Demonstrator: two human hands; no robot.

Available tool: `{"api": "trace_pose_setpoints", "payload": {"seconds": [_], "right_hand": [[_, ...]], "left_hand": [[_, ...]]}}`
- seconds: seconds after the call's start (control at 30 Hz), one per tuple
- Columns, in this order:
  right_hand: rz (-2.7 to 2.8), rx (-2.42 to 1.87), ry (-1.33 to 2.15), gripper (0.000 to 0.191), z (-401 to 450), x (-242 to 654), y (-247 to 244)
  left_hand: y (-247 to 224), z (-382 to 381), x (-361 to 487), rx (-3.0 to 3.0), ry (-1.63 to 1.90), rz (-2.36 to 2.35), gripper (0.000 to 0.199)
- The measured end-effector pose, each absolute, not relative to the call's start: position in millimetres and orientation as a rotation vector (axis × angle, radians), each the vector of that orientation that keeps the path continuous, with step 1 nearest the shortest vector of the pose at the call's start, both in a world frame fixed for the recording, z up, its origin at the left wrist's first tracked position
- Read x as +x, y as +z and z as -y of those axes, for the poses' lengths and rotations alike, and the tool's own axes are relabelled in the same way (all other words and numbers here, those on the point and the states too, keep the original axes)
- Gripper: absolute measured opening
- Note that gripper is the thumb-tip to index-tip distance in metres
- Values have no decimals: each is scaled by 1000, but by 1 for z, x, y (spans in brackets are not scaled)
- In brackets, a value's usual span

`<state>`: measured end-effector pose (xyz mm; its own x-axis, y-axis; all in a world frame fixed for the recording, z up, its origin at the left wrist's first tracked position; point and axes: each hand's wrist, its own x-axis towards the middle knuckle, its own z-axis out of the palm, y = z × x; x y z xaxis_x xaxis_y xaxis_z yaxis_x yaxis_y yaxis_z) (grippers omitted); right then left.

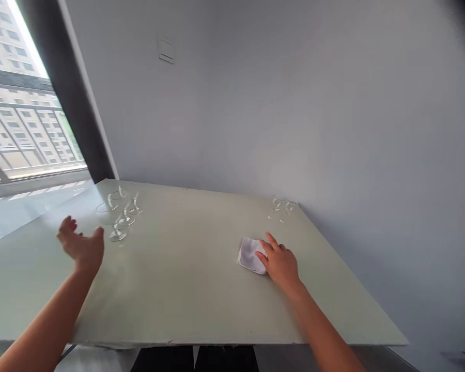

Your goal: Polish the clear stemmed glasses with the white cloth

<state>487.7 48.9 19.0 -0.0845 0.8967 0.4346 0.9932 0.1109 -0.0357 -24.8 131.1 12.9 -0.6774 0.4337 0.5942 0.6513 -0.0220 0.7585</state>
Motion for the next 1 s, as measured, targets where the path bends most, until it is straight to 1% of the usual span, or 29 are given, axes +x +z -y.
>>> {"api": "trace_pose_setpoints", "payload": {"seconds": [0.03, 0.1, 0.17, 0.23, 0.33, 0.4, 0.47, 0.53, 0.63, 0.73, 0.83, 0.93, 1.0], "right_hand": [[1981, -1832, -372, 34, -53, 493, 23], [1813, -1825, -252, 33, -70, 508, 28], [1616, -1860, -87, 32, -95, 524, 30], [1447, -1934, -11, 34, -124, 536, 33], [1335, -2006, -45, 43, -165, 546, 42], [1312, -2043, -55, 44, -186, 548, 53], [1325, -2086, -27, 40, -201, 549, 64], [1350, -2127, 19, 31, -209, 551, 74], [1392, -2158, 68, 21, -212, 549, 83], [1472, -2128, 103, 17, -206, 535, 90], [1594, -2029, 141, 14, -188, 502, 95], [1763, -1821, 283, 15, -154, 448, 97], [1924, -1454, 563, 18, -123, 406, 98]], "left_hand": [[16, -127, -16, -1082, -1777, 2026, 70], [25, -119, 11, -1160, -1820, 1952, 64], [31, -111, 51, -1344, -1919, 1923, 60], [29, -104, 95, -1607, -1938, 1876, 55], [11, -99, 147, -2019, -1721, 1637, 45], [-2, -99, 164, -2238, -1516, 1518, 39], [-11, -100, 168, -2332, -1387, 1483, 38], [-15, -102, 165, -2308, -1363, 1519, 38], [-15, -105, 158, -2264, -1366, 1593, 36], [-15, -106, 156, -2289, -1347, 1639, 34], [-14, -103, 159, -2317, -1350, 1651, 33], [-10, -98, 164, -2400, -1336, 1616, 37], [-8, -95, 167, -2432, -1362, 1588, 47]]}}
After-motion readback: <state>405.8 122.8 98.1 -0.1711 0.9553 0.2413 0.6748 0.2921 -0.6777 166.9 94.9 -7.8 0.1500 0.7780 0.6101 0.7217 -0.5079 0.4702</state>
